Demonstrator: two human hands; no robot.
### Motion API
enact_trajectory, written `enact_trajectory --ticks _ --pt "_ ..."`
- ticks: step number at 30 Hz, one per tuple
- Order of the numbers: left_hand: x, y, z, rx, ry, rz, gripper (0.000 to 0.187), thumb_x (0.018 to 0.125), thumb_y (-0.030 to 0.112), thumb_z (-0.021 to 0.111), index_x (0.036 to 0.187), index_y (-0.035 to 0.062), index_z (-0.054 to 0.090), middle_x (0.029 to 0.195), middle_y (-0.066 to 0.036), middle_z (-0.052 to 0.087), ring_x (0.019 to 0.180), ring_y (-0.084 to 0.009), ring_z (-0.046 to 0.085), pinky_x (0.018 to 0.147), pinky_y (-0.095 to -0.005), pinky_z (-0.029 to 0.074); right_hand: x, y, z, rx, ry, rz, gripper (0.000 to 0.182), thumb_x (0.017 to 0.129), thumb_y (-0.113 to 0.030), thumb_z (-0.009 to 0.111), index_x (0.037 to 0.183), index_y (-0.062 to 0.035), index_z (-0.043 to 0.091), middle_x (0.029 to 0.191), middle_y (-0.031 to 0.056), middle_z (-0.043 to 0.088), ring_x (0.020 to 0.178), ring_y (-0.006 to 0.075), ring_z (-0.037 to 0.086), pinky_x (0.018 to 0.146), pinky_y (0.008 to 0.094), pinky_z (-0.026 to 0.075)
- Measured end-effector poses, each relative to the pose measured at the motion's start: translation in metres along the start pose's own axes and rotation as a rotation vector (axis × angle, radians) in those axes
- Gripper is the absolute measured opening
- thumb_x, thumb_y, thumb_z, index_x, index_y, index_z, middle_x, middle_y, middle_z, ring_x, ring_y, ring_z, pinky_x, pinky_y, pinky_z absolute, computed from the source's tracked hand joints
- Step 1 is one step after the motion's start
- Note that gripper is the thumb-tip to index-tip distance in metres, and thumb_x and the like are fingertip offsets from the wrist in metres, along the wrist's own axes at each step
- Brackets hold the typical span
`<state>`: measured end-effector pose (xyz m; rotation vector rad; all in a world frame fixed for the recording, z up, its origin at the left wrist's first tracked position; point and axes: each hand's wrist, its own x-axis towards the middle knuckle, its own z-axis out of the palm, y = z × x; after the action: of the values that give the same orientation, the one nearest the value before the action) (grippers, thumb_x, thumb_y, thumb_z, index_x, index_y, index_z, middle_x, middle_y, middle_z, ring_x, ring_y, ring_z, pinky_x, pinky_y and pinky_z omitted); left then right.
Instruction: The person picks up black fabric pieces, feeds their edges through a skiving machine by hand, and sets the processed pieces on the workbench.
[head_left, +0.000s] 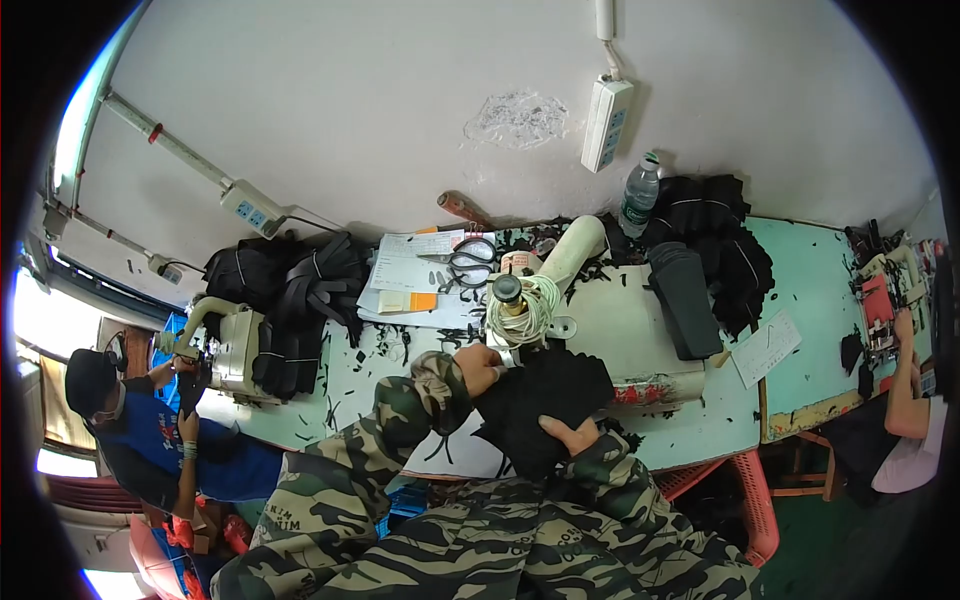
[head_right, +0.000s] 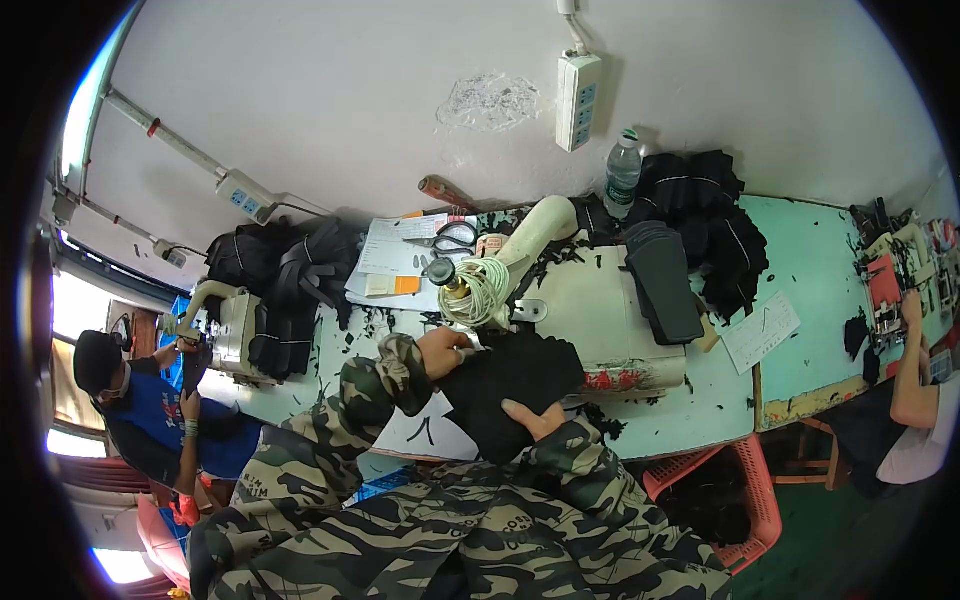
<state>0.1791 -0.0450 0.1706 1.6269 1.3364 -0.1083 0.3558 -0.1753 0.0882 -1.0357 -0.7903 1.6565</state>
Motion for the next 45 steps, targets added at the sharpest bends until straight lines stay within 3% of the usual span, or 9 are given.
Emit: enact_trajectory --ticks 2,6,14,17,21,28,36,40,45 --pt "-0.002 0.007 0.000 0.024 0.020 0.047 0.027 0.079 0.022 0.054 0.096 0.0017 0.062 0.082 -0.017 0.063 0.076 -0.0289 0.063 0.070 -0.0376 0.047 -0.004 -0.008 0.002 0.159 -0.024 0.113 0.050 0.077 -0.017 0.065 0.118 0.0041 0.045 0.112 0.0134 0.054 0.100 0.0223 0.053 0.088 0.0322 0.042" --pt "-0.008 -0.004 -0.001 -0.265 -0.238 0.022 0.028 0.086 0.017 0.048 0.104 -0.0028 0.055 0.072 -0.013 0.060 0.042 -0.0180 0.057 0.035 -0.0249 0.044 -0.005 0.001 -0.005 0.040 -0.043 0.043 0.051 0.077 -0.017 0.065 0.119 0.0041 0.044 0.112 0.0131 0.054 0.100 0.0223 0.053 0.089 0.0323 0.042" --pt "-0.014 -0.002 -0.004 -0.268 -0.079 -0.022 0.028 0.083 0.010 0.046 0.107 -0.0021 0.056 0.058 -0.013 0.056 0.033 -0.0178 0.051 0.032 -0.0288 0.041 -0.001 -0.012 0.002 0.064 -0.003 0.058 0.053 0.077 -0.018 0.066 0.119 0.0038 0.044 0.113 0.0127 0.053 0.102 0.0224 0.051 0.089 0.0324 0.041" --pt "-0.011 0.003 -0.007 -0.043 -0.068 -0.128 0.026 0.079 0.014 0.049 0.096 -0.0029 0.060 0.068 -0.018 0.061 0.051 -0.0252 0.060 0.049 -0.0344 0.048 -0.001 -0.006 0.000 0.065 -0.004 0.052 0.053 0.077 -0.018 0.066 0.119 0.0037 0.044 0.114 0.0130 0.053 0.103 0.0223 0.051 0.089 0.0325 0.041" --pt "0.018 -0.025 0.011 0.156 0.055 0.157 0.032 0.080 0.023 0.049 0.100 0.0004 0.060 0.076 -0.018 0.062 0.076 -0.0330 0.061 0.071 -0.0416 0.045 -0.004 -0.007 -0.001 0.062 0.016 0.049 0.051 0.077 -0.018 0.066 0.118 0.0036 0.046 0.114 0.0129 0.053 0.103 0.0219 0.051 0.090 0.0325 0.041" --pt "-0.014 -0.006 -0.005 -0.298 -0.266 -0.024 0.029 0.084 0.013 0.041 0.100 -0.0050 0.056 0.071 -0.017 0.060 0.041 -0.0213 0.058 0.039 -0.0300 0.046 -0.008 -0.005 -0.002 -0.015 0.012 -0.018 0.051 0.077 -0.018 0.066 0.118 0.0037 0.046 0.114 0.0127 0.053 0.103 0.0214 0.052 0.090 0.0317 0.041" --pt "0.017 -0.015 0.012 0.202 0.102 0.079 0.025 0.077 0.023 0.055 0.092 0.0052 0.063 0.081 -0.018 0.062 0.079 -0.0349 0.060 0.071 -0.0423 0.047 -0.005 -0.004 0.002 0.175 0.017 0.043 0.051 0.077 -0.018 0.065 0.119 0.0030 0.045 0.114 0.0119 0.053 0.103 0.0211 0.051 0.091 0.0315 0.040" --pt "0.018 -0.013 0.016 0.156 0.186 0.178 0.026 0.075 0.020 0.057 0.096 0.0064 0.060 0.080 -0.018 0.062 0.078 -0.0337 0.061 0.070 -0.0397 0.048 -0.010 0.004 -0.003 0.191 -0.002 0.055 0.050 0.077 -0.017 0.065 0.119 0.0020 0.045 0.113 0.0118 0.054 0.104 0.0210 0.051 0.091 0.0321 0.040" --pt "-0.014 0.004 -0.007 0.012 -0.165 0.111 0.033 0.088 0.026 0.048 0.113 0.0036 0.049 0.083 -0.010 0.062 0.059 -0.0161 0.060 0.048 -0.0251 0.048 -0.015 0.000 -0.015 0.370 -0.039 0.071 0.053 0.078 -0.014 0.058 0.125 -0.0006 0.038 0.118 0.0125 0.049 0.108 0.0232 0.049 0.094 0.0365 0.040"
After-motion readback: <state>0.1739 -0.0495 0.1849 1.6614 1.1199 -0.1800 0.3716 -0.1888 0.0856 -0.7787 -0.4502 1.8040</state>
